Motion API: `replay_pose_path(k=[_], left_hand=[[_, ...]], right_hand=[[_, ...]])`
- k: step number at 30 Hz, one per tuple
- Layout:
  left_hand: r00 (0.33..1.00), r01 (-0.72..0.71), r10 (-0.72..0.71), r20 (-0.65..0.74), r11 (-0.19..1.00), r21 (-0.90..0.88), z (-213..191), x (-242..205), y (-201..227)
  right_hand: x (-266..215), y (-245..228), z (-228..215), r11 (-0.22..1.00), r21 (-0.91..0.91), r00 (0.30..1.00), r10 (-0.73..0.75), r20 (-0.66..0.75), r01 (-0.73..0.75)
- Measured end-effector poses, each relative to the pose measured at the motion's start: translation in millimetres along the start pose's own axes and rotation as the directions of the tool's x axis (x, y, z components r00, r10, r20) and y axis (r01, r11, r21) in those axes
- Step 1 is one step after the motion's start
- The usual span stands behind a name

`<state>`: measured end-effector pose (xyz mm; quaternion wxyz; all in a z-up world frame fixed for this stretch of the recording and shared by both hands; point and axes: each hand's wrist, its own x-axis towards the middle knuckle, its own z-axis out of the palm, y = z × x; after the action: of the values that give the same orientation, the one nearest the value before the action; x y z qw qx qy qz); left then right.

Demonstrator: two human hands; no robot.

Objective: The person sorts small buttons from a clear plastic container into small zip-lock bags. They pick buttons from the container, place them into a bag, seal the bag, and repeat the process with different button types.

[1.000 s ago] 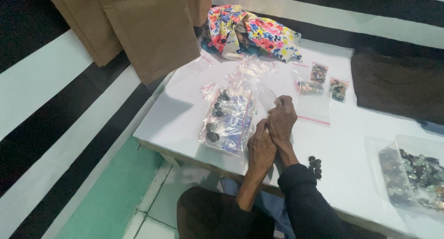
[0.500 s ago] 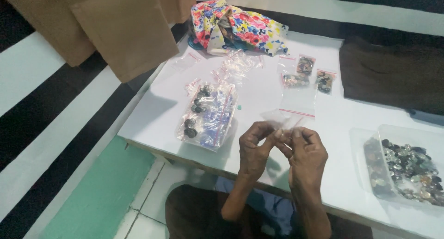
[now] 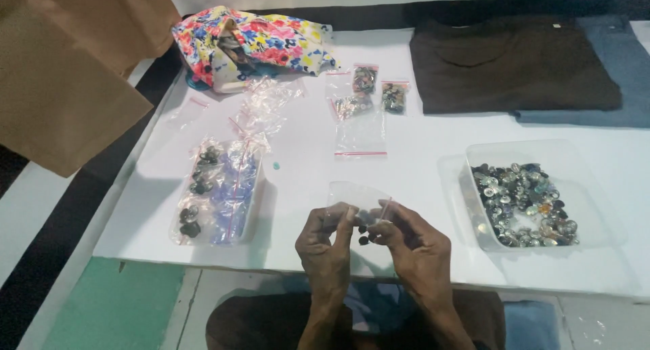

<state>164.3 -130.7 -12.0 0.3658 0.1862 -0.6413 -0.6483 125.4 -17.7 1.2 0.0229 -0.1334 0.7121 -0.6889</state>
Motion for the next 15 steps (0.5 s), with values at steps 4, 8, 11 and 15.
replay_pose_path(k=[4, 8, 11, 15], left_hand=[[0.996, -0.036, 0.039, 0.077, 0.998, -0.044, -1.2, 0.6, -3.0], [0.995, -0.035, 0.039, 0.090, 0.998, -0.054, -8.5, 1.4, 2.1], [0.997, -0.037, 0.041, 0.063, 0.998, -0.057, -7.7, 4.5, 0.2], [0.898, -0.343, 0.410, -0.162, 0.881, 0.326, -7.6, -0.1, -14.0]], right_hand=[[9.1, 4.5, -3.7, 0.992, -0.106, 0.997, 0.057, -0.043, -0.061], [11.7, -1.8, -7.1, 1.000, -0.026, 0.999, 0.019, 0.047, -0.017], [13.2, -3.2, -0.6, 1.000, 0.006, 0.999, 0.029, 0.018, -0.029], [16.8, -22.1, 11.1, 0.997, 0.020, 0.995, 0.073, -0.072, -0.072]])
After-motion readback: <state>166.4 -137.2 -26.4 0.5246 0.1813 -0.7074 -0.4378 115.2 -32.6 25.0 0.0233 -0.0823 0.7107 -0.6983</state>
